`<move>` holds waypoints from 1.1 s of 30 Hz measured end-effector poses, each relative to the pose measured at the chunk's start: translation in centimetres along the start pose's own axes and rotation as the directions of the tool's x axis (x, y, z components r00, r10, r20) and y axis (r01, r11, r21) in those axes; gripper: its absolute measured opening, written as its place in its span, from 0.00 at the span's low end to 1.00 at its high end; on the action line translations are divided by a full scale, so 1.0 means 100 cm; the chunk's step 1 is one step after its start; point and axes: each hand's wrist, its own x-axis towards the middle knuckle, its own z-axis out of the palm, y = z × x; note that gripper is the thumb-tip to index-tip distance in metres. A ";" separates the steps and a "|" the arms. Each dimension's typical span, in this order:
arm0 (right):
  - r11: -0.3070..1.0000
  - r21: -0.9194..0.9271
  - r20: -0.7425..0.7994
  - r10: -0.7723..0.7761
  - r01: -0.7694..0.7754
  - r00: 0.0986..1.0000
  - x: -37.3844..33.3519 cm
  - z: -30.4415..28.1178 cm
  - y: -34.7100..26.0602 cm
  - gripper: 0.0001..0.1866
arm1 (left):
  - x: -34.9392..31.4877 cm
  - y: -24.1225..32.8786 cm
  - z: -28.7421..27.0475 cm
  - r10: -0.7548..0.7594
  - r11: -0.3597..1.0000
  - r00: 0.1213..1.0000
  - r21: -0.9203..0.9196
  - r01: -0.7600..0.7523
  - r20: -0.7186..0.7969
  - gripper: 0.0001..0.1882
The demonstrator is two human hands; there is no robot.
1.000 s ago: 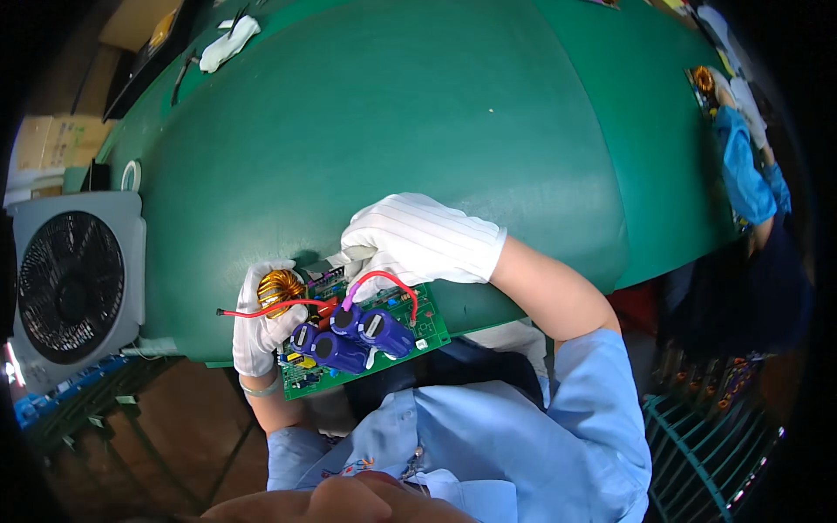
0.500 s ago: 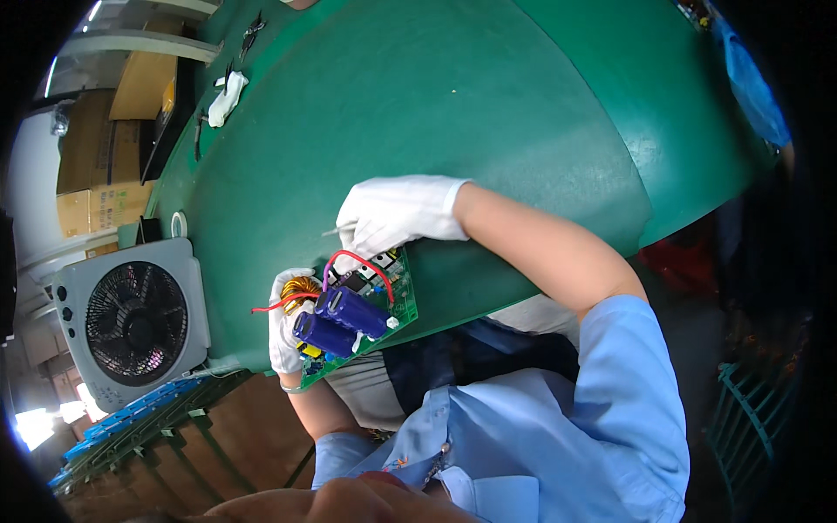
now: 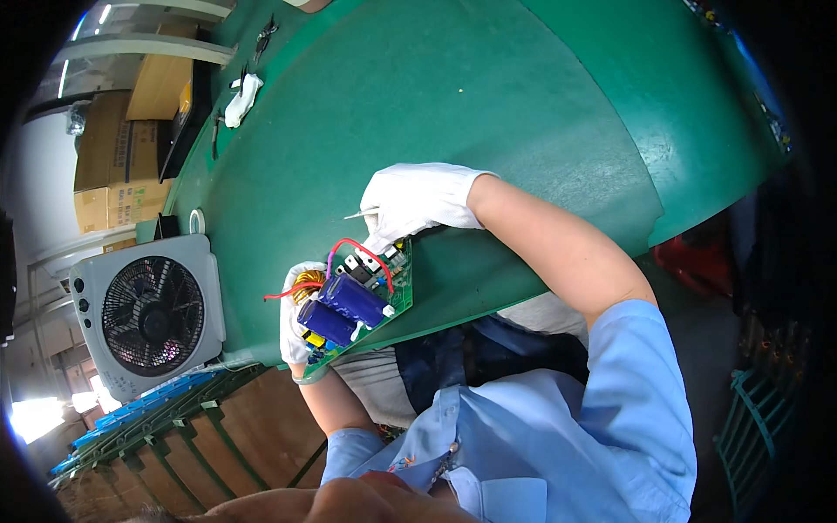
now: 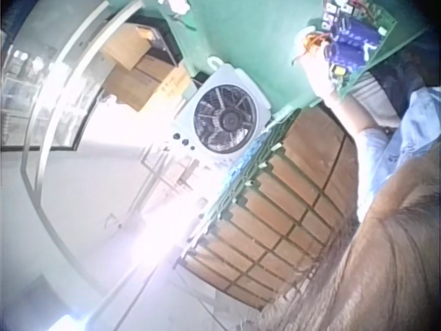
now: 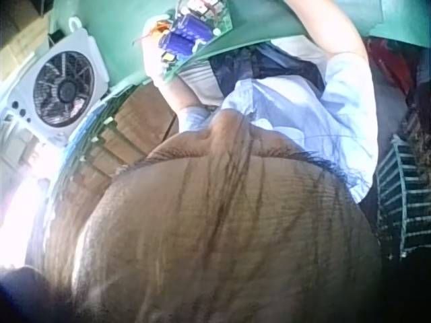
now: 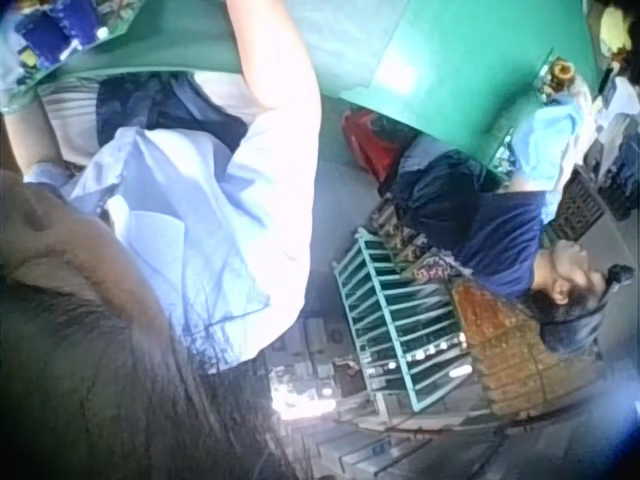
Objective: The person uses a metal scraper to remove white residue from the surface of a green circuit board. They flip the board over to clean both sides, scraping along the traces and around components. The person also handles a red wire and a large copper coil attached to the board during the process.
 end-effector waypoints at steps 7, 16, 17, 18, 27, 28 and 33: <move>0.990 0.000 0.091 -0.143 0.143 0.986 0.001 0.010 0.009 0.22 | 0.000 0.000 -0.001 -0.001 0.999 1.000 0.032 0.001 0.007 0.26; 0.918 0.387 0.082 -0.129 0.087 0.988 -0.002 -0.013 0.015 0.25 | 0.001 -0.008 -0.006 0.054 0.996 0.998 0.074 -0.055 0.011 0.26; 0.939 0.335 0.033 -0.090 0.074 0.995 -0.001 -0.008 0.011 0.23 | 0.001 -0.012 -0.008 0.062 0.995 0.998 0.080 -0.062 0.010 0.26; 0.945 0.313 0.018 -0.099 0.089 0.995 0.001 -0.003 0.008 0.23 | 0.001 -0.014 -0.010 0.069 0.994 0.998 0.085 -0.070 0.010 0.26; 0.893 0.410 0.066 -0.231 0.185 0.971 0.006 0.019 0.018 0.19 | 0.001 -0.017 -0.010 0.098 0.988 0.995 0.121 -0.096 -0.006 0.26; 0.888 0.418 0.064 -0.239 0.192 0.969 0.007 0.019 0.019 0.18 | 0.001 -0.017 -0.010 0.098 0.987 0.995 0.127 -0.097 -0.006 0.26; 0.890 0.405 0.069 -0.257 0.209 0.964 0.011 0.019 0.021 0.18 | 0.002 -0.016 -0.010 0.090 0.987 0.996 0.138 -0.086 -0.022 0.26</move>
